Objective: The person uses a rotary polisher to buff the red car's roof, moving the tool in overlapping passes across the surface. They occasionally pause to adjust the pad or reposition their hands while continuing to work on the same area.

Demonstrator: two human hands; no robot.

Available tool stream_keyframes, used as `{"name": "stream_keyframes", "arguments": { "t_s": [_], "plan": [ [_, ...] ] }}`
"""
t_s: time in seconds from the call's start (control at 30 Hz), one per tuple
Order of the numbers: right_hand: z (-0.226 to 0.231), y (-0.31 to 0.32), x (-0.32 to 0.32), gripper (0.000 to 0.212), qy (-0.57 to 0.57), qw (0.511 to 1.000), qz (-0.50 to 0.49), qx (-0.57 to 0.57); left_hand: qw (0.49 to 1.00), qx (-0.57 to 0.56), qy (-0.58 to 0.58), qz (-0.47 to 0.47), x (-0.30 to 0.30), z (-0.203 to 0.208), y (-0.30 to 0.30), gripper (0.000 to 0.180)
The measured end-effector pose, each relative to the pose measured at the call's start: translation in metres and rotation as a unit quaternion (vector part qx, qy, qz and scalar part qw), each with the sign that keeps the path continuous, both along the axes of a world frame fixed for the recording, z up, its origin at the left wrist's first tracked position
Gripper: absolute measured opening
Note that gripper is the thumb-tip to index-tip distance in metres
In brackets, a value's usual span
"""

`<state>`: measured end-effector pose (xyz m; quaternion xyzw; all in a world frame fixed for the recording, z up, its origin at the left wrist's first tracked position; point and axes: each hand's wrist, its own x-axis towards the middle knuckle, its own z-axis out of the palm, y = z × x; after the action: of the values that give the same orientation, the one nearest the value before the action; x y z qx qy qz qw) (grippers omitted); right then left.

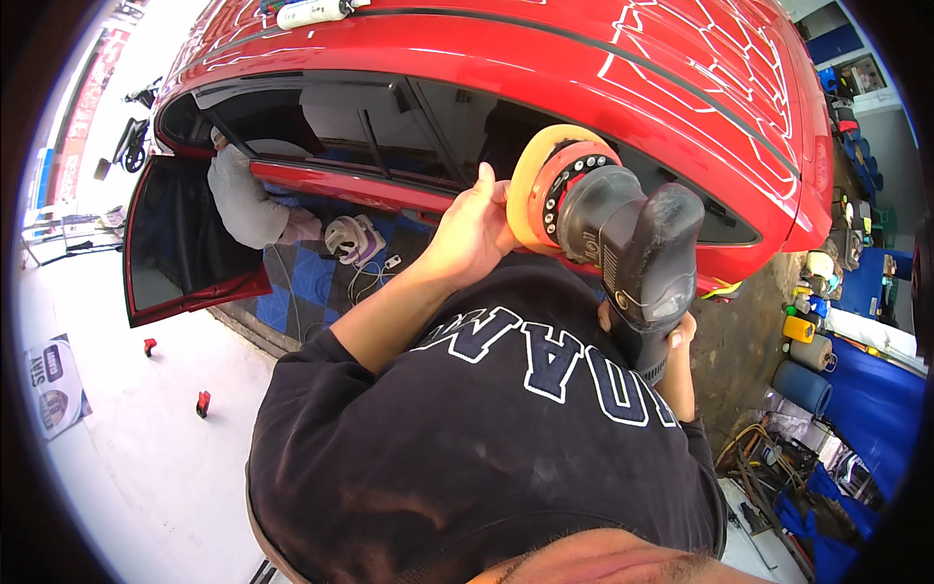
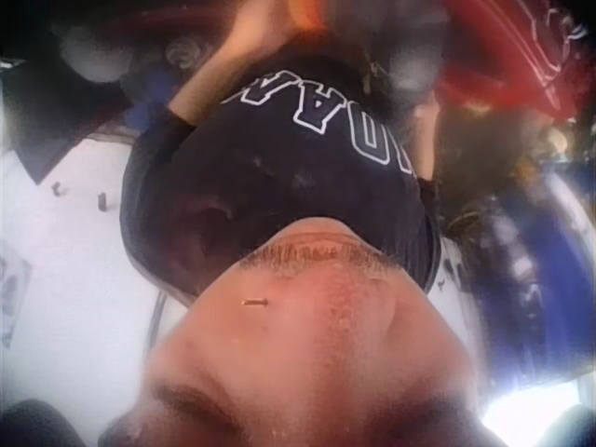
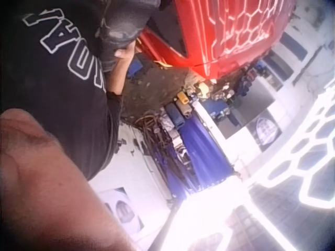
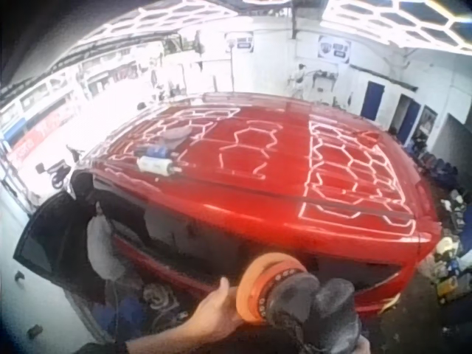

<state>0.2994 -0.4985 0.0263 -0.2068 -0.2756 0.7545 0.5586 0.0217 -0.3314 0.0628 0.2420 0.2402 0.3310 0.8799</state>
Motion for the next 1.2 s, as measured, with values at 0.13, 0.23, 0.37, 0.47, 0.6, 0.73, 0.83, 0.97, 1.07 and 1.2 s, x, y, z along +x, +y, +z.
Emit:
{"name": "stream_keyframes", "arguments": {
  "t_s": [0.13,0.23,0.37,0.47,0.6,0.73,0.83,0.97,1.07,1.2],
  "plan": [
    [-0.002,0.001,0.003,0.110,-0.019,0.999,0.022,-0.044,0.996,-0.090,0.000,0.029,0.011,0.011,0.009,0.082],
    [0.001,0.006,0.008,0.116,-0.082,0.993,0.039,-0.073,0.999,-0.030,-0.023,-0.002,0.005,0.007,0.019,0.086],
    [0.007,0.008,0.008,0.119,-0.118,0.988,0.046,-0.093,0.999,0.029,-0.005,-0.045,-0.001,0.010,0.017,0.083],
    [0.010,0.008,0.006,0.118,-0.135,0.985,0.060,-0.087,0.998,0.048,0.015,-0.037,-0.005,0.010,0.019,0.066],
    [0.021,0.014,0.003,0.112,-0.159,0.979,0.083,-0.093,0.996,0.071,0.045,-0.033,-0.018,0.007,0.048,0.028],
    [0.028,0.018,0.002,0.105,-0.189,0.974,0.105,-0.071,0.986,0.132,0.104,-0.004,-0.015,0.003,0.050,0.022],
    [0.028,0.019,0.004,0.106,-0.195,0.972,0.115,-0.069,0.964,0.171,0.194,0.055,-0.004,0.003,0.044,0.023],
    [0.021,0.007,0.002,0.112,-0.133,0.984,0.067,-0.099,0.984,0.057,0.166,0.043,-0.004,0.012,0.037,0.027],
    [0.020,0.000,0.000,0.114,-0.125,0.984,0.054,-0.111,0.980,0.064,0.181,0.048,0.002,0.015,0.037,0.028],
    [0.037,0.007,-0.001,0.114,-0.196,0.972,0.062,-0.117,0.970,0.128,0.205,0.036,0.000,0.020,0.038,0.027]
  ]
}}
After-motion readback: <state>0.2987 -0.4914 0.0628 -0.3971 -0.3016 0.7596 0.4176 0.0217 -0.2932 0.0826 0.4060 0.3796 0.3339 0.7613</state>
